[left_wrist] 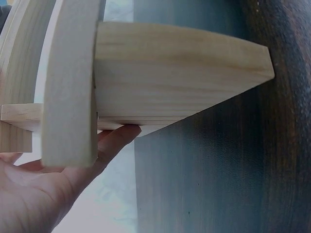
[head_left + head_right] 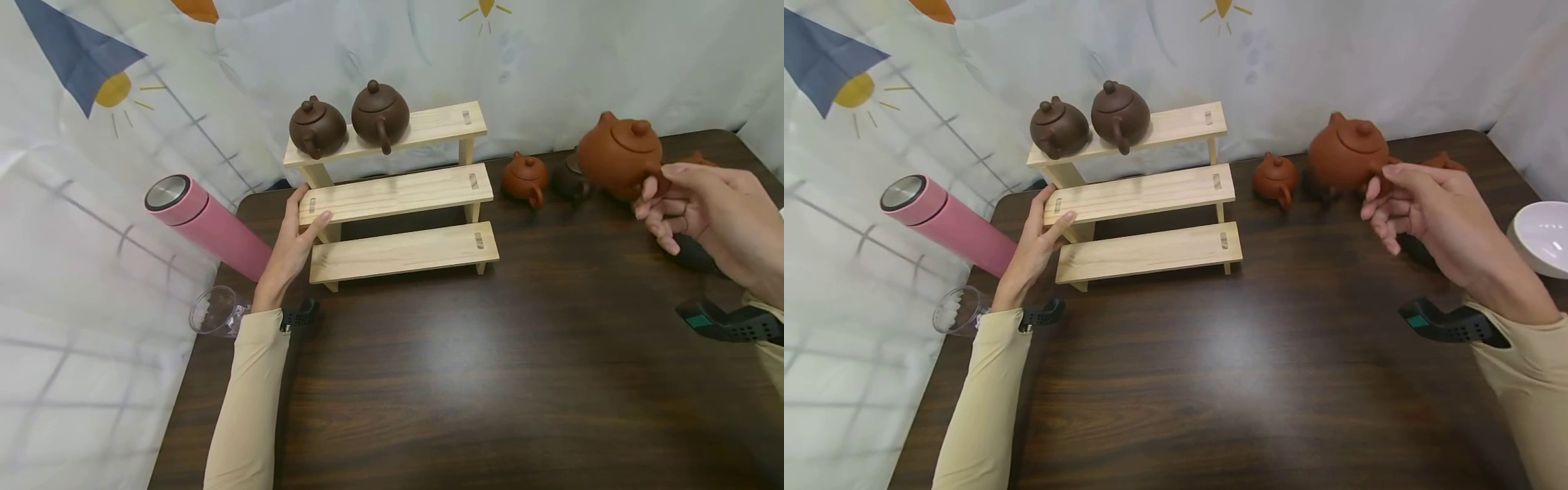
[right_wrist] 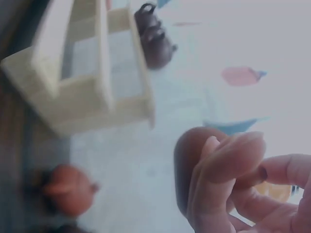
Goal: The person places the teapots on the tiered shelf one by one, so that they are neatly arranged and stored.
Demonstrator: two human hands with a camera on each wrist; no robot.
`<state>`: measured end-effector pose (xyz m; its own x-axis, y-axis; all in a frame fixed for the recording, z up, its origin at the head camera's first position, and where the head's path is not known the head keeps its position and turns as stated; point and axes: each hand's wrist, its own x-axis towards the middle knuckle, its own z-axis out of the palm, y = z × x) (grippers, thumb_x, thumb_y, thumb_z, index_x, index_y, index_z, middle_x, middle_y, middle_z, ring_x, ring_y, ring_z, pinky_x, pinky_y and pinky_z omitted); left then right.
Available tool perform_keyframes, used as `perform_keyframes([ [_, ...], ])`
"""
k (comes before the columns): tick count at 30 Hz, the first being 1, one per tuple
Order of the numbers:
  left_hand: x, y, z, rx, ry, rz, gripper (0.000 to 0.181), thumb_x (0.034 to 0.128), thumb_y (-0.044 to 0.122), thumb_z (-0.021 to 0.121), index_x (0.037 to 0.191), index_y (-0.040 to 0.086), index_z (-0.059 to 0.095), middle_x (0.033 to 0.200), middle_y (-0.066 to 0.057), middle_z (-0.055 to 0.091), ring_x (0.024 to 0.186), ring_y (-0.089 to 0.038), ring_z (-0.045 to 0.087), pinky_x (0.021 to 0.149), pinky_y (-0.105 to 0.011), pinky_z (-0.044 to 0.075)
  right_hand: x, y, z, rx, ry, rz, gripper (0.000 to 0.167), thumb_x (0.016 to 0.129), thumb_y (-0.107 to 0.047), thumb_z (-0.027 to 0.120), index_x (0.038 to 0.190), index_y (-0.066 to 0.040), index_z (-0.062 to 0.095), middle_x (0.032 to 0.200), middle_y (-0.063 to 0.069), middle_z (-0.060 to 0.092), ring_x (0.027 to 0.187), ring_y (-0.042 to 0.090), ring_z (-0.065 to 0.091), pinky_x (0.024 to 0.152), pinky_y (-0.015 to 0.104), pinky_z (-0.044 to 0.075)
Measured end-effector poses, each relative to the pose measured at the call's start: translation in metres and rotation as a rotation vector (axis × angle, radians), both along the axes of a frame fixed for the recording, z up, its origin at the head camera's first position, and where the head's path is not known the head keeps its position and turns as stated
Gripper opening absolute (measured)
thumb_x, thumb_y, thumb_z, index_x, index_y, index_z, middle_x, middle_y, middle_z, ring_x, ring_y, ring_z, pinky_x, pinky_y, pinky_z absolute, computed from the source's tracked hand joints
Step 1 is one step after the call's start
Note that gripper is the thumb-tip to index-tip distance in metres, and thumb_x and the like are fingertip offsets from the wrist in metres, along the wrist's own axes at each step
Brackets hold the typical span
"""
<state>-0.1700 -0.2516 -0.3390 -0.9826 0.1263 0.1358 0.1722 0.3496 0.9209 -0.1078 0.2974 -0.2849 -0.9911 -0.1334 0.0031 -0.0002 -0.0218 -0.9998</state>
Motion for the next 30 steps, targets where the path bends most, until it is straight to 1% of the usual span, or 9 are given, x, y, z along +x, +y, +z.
perform_keyframes([
  [3, 0.0, 0.0, 0.0, 0.004, 0.0, 0.002, 0.077, 0.106, 0.021, 0.06, 0.166, 0.006, 0.014, 0.167, -0.017, 0.023, 0.15, -0.021, 0.026, 0.121, -0.037, 0.019, -0.015, -0.02, 0.019, -0.085, 0.027, 0.039, 0.034, 0.112, -0.025, 0.051, 0.102, 0.005, 0.064, 0.087, 0.012, 0.067, 0.063, 0.023, 0.055, 0.048, 0.04, 0.035],
  [6, 0.0, 0.001, 0.0, 0.013, 0.004, 0.0, 0.077, 0.1059, 0.02, 0.06, 0.166, 0.005, 0.014, 0.167, -0.018, 0.023, 0.149, -0.021, 0.026, 0.121, -0.036, 0.019, -0.031, -0.044, 0.035, -0.153, 0.039, 0.088, 0.033, 0.111, -0.024, 0.053, 0.1, 0.005, 0.064, 0.086, 0.013, 0.067, 0.064, 0.024, 0.056, 0.048, 0.038, 0.037],
  [9, 0.0, 0.002, 0.0, 0.016, 0.003, -0.005, 0.076, 0.1063, 0.019, 0.059, 0.166, 0.006, 0.014, 0.166, -0.018, 0.023, 0.148, -0.021, 0.027, 0.12, -0.037, 0.021, -0.045, -0.066, 0.046, -0.228, 0.034, 0.151, 0.032, 0.11, -0.023, 0.055, 0.098, 0.006, 0.064, 0.086, 0.015, 0.066, 0.066, 0.024, 0.058, 0.049, 0.036, 0.041],
  [12, 0.0, 0.002, -0.001, 0.009, -0.006, -0.007, 0.076, 0.1066, 0.02, 0.059, 0.166, 0.007, 0.013, 0.166, -0.017, 0.023, 0.148, -0.021, 0.027, 0.12, -0.038, 0.021, -0.056, -0.087, 0.055, -0.262, 0.024, 0.194, 0.032, 0.109, -0.024, 0.057, 0.097, 0.006, 0.062, 0.086, 0.015, 0.064, 0.065, 0.024, 0.056, 0.049, 0.034, 0.043],
  [17, 0.0, 0.001, -0.002, 0.004, 0.003, 0.005, 0.076, 0.1065, 0.019, 0.059, 0.165, 0.005, 0.014, 0.166, -0.018, 0.023, 0.148, -0.021, 0.027, 0.121, -0.039, 0.02, -0.069, -0.117, 0.069, -0.237, 0.049, 0.201, 0.034, 0.108, -0.024, 0.058, 0.097, 0.007, 0.063, 0.085, 0.015, 0.063, 0.061, 0.023, 0.054, 0.048, 0.033, 0.044],
  [20, 0.0, 0.001, -0.001, 0.003, 0.012, 0.005, 0.075, 0.1065, 0.018, 0.059, 0.165, 0.004, 0.015, 0.166, -0.018, 0.024, 0.148, -0.021, 0.027, 0.121, -0.039, 0.02, -0.075, -0.13, 0.073, -0.211, 0.063, 0.19, 0.034, 0.109, -0.023, 0.057, 0.096, 0.008, 0.063, 0.083, 0.015, 0.063, 0.058, 0.023, 0.055, 0.048, 0.032, 0.045],
  [24, 0.0, 0.0, -0.001, -0.002, 0.01, 0.001, 0.075, 0.1068, 0.02, 0.059, 0.166, 0.006, 0.015, 0.166, -0.017, 0.024, 0.148, -0.021, 0.027, 0.121, -0.039, 0.02, -0.083, -0.146, 0.073, -0.18, 0.06, 0.168, 0.034, 0.109, -0.021, 0.055, 0.092, 0.007, 0.064, 0.078, 0.014, 0.065, 0.057, 0.021, 0.056, 0.047, 0.03, 0.046],
  [26, 0.001, 0.0, 0.0, -0.002, 0.006, 0.005, 0.076, 0.1068, 0.02, 0.059, 0.166, 0.007, 0.014, 0.167, -0.016, 0.023, 0.149, -0.021, 0.026, 0.121, -0.039, 0.019, -0.087, -0.154, 0.071, -0.142, 0.05, 0.16, 0.035, 0.11, -0.021, 0.052, 0.092, 0.006, 0.064, 0.077, 0.013, 0.065, 0.057, 0.02, 0.056, 0.048, 0.028, 0.046],
  [30, -0.002, 0.001, -0.001, 0.005, 0.004, 0.002, 0.076, 0.1067, 0.019, 0.059, 0.166, 0.007, 0.014, 0.166, -0.016, 0.024, 0.148, -0.021, 0.026, 0.121, -0.038, 0.02, -0.097, -0.164, 0.067, -0.046, 0.027, 0.138, 0.037, 0.112, -0.023, 0.047, 0.095, 0.006, 0.063, 0.077, 0.011, 0.065, 0.058, 0.018, 0.055, 0.049, 0.027, 0.046],
])
